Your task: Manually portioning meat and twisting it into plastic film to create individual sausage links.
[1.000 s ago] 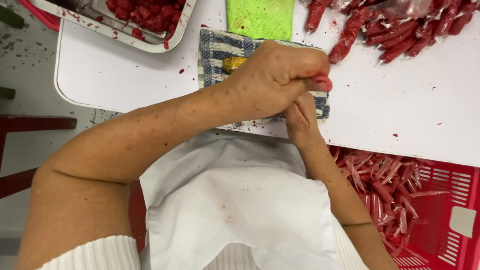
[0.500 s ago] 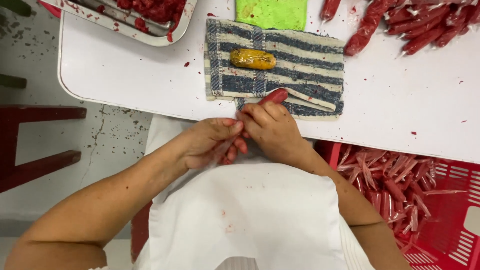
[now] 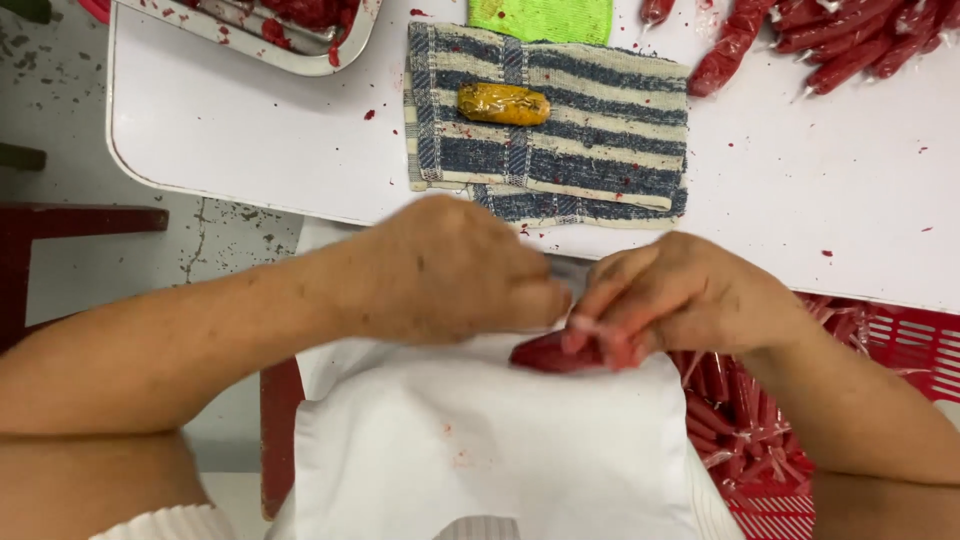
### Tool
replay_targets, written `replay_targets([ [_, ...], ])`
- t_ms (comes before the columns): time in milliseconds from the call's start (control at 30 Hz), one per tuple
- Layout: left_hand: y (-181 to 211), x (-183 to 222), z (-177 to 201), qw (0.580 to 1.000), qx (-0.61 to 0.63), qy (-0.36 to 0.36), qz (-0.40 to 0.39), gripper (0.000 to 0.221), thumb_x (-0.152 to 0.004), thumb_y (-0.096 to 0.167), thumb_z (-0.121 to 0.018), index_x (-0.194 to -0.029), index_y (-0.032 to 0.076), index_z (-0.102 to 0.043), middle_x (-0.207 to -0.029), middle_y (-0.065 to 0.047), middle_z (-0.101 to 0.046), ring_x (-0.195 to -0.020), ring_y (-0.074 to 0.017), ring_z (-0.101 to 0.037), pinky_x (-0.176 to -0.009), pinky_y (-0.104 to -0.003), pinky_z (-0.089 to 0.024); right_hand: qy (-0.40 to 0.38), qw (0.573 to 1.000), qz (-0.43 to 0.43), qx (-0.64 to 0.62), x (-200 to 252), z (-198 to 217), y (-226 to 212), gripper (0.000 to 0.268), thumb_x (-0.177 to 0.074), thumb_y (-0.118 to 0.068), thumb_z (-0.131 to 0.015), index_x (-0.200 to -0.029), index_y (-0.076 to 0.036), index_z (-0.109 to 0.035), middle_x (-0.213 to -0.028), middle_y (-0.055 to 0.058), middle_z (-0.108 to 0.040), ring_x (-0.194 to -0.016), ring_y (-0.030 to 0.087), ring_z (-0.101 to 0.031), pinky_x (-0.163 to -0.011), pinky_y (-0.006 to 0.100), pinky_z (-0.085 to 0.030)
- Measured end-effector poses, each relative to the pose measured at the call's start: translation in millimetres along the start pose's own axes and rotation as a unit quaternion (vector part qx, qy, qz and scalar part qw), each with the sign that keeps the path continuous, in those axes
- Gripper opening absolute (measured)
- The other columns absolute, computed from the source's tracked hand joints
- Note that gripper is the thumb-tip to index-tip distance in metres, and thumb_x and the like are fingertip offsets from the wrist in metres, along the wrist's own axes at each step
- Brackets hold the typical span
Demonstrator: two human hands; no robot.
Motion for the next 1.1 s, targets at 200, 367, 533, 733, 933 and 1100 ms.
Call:
replay_targets([
  [200, -60.1, 3.5, -96.1, 0.862, 0.405, 0.268, 0.148, 0.02, -0.102, 0.03, -0.057, -0.1, 0.015, -0.07, -0.078, 0.002, -0.072, -0.066, -0.0134, -0.07, -0.064, -0.024, -0.059, 0.395, 0.874, 0.071, -0.273, -6.3, 3.8, 78.8, 0.006, -0.089, -0.005, -0.071, -0.094, -0.003, -0.073, -0.103, 0.018, -0.069, -0.089, 0.03, -0.066, -0.086, 0.042, -0.052],
  [367, -51.5, -17.2, -144.3, 0.62, 0.654, 0.279, 0.332, 0.022, -0.101, 0.012, -0.056, -0.083, 0.002, -0.063, -0.051, -0.008, -0.055, -0.034, -0.0129, -0.05, -0.033, -0.024, -0.046, 0.48, 0.846, 0.148, -0.177, -33.2, 17.9, 107.3, 0.01, -0.092, -0.008, -0.073, -0.101, -0.011, -0.074, -0.116, 0.01, -0.07, -0.102, 0.019, -0.064, -0.095, 0.033, -0.047],
  [533, -57.9, -24.2, -115.7, 0.652, 0.594, 0.333, 0.333, 0.012, -0.095, 0.01, -0.067, -0.085, 0.004, -0.07, -0.047, -0.012, -0.054, -0.027, -0.0142, -0.046, -0.025, -0.025, -0.04, 0.568, 0.786, 0.228, 0.089, -52.1, 12.0, 93.0, 0.011, -0.096, -0.011, -0.073, -0.096, -0.001, -0.069, -0.114, 0.012, -0.067, -0.116, 0.022, -0.058, -0.105, 0.036, -0.039],
  [733, -48.6, -17.9, -80.1, 0.503, 0.76, 0.214, 0.351, 0.019, -0.097, 0.014, -0.061, -0.081, 0.003, -0.059, -0.052, -0.006, -0.05, -0.031, -0.0078, -0.032, -0.028, -0.024, -0.032, 0.461, 0.775, 0.183, 0.391, -23.8, 24.6, 68.3, 0.007, -0.097, -0.007, -0.073, -0.096, -0.014, -0.074, -0.106, -0.004, -0.073, -0.135, 0.027, -0.04, -0.11, 0.043, -0.034],
  [933, -56.9, -11.1, -72.1, 0.634, 0.622, 0.14, 0.438, 0.023, -0.097, 0.02, -0.063, -0.076, 0.009, -0.062, -0.05, -0.004, -0.055, -0.032, -0.0085, -0.039, -0.027, -0.02, -0.032, 0.185, 0.719, 0.079, 0.665, -15.6, 27.8, 18.6, 0.021, -0.109, -0.01, -0.062, -0.106, -0.018, -0.08, -0.12, -0.002, -0.076, -0.143, 0.058, -0.029, -0.118, 0.074, -0.018],
  [1100, -66.6, -22.2, -31.8, 0.936, 0.195, -0.052, 0.287, 0.058, -0.072, 0.051, -0.087, -0.105, 0.019, -0.051, -0.102, 0.002, -0.058, -0.084, -0.019, -0.059, -0.068, -0.038, -0.046, 0.11, 0.876, 0.022, 0.469, -18.1, 50.1, 23.0, 0.019, -0.103, -0.006, -0.063, -0.099, -0.019, -0.076, -0.107, -0.007, -0.073, -0.142, 0.04, -0.039, -0.126, 0.068, -0.005],
])
Point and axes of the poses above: each hand's wrist, its own x-axis away from the middle knuckle, its own z-axis out of the back of the hand, y = z × x, the point moved 1 cm from there along -x, towards the middle knuckle
